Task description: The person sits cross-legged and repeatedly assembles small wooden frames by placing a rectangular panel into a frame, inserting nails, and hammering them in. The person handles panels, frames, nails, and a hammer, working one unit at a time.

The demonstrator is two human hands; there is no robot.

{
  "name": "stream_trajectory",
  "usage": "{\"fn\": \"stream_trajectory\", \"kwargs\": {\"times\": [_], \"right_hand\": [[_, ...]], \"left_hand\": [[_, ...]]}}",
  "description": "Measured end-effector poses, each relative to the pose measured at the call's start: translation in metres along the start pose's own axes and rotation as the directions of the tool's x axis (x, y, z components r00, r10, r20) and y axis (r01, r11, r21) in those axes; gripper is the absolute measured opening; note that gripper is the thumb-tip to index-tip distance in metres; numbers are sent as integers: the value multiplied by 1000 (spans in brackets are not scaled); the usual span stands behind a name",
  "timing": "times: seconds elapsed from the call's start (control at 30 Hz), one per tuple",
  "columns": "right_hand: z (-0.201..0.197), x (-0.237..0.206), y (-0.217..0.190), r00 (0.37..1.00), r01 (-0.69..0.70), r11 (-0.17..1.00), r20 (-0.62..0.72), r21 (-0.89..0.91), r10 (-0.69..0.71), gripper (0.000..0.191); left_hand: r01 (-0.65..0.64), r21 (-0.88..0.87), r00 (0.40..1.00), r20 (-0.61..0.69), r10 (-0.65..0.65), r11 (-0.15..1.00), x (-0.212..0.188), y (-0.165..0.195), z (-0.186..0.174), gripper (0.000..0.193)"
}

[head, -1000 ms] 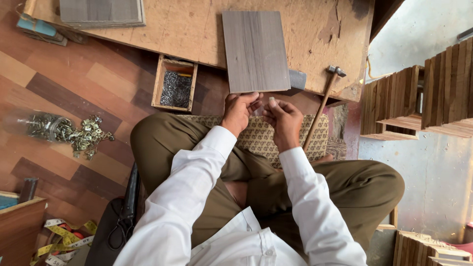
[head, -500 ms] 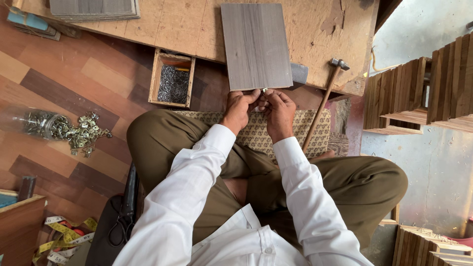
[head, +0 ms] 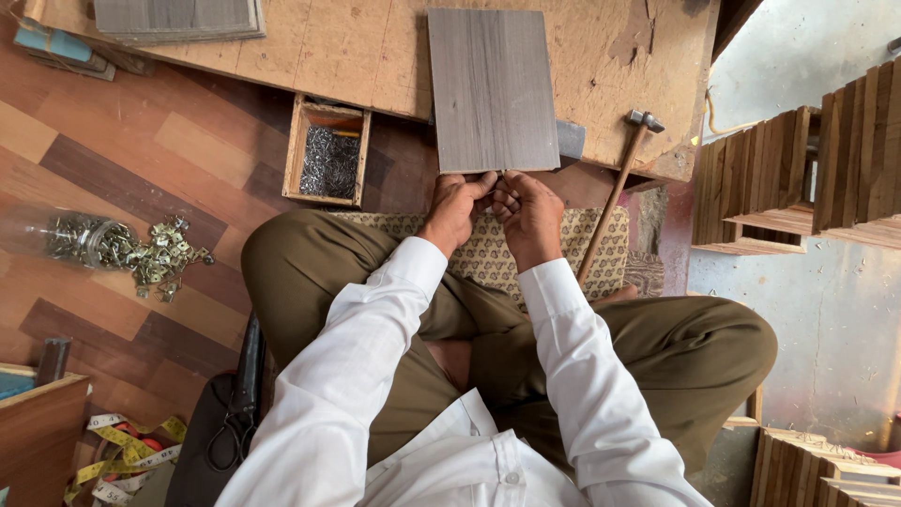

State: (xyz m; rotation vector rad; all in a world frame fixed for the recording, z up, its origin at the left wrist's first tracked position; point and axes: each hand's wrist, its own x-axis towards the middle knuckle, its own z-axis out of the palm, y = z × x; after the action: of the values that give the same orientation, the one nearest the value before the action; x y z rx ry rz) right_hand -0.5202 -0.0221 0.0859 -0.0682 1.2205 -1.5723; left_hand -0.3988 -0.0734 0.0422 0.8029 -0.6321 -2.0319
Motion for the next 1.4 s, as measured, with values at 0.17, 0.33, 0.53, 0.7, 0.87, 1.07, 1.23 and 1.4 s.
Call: {"fn": "stream_trajectory", "kwargs": {"times": [0.17,0.33,0.53,0.7,0.87,1.07,1.23,1.4], "right_hand": [[6,0,1,998,-12,999,-57,49,15,10],[14,-6,1,992,94,995,-80,-45,-97,11],[8,-19,-3,999,48,998,26,-50,-47,16],[7,-15,-2,982,180,962,87,-204,-165,16],[8,-9,0,978,205,952,92,-229,-188,15],[12,-6,-3,990,138,963,25,-230,-136,13],[15,-7,-3,993,115,968,-5,-223,-119,14],[15,-9,-3,993,114,971,-9,-208,-119,15]], "left_hand": [[-12,9,1000,11,12,1000,1,-1,-1,13],[13,-3,998,69,-12,1000,1,-1,1,17],[-11,-44,998,61,13,999,0,-3,-1,12],[97,-137,991,105,-83,986,4,-1,-3,22],[123,-191,990,95,-107,974,7,2,-1,29],[126,-196,991,66,-115,972,8,0,-1,26],[114,-191,993,59,-105,975,14,-6,-6,24],[140,-203,990,57,-131,969,15,-8,-7,22]]}}
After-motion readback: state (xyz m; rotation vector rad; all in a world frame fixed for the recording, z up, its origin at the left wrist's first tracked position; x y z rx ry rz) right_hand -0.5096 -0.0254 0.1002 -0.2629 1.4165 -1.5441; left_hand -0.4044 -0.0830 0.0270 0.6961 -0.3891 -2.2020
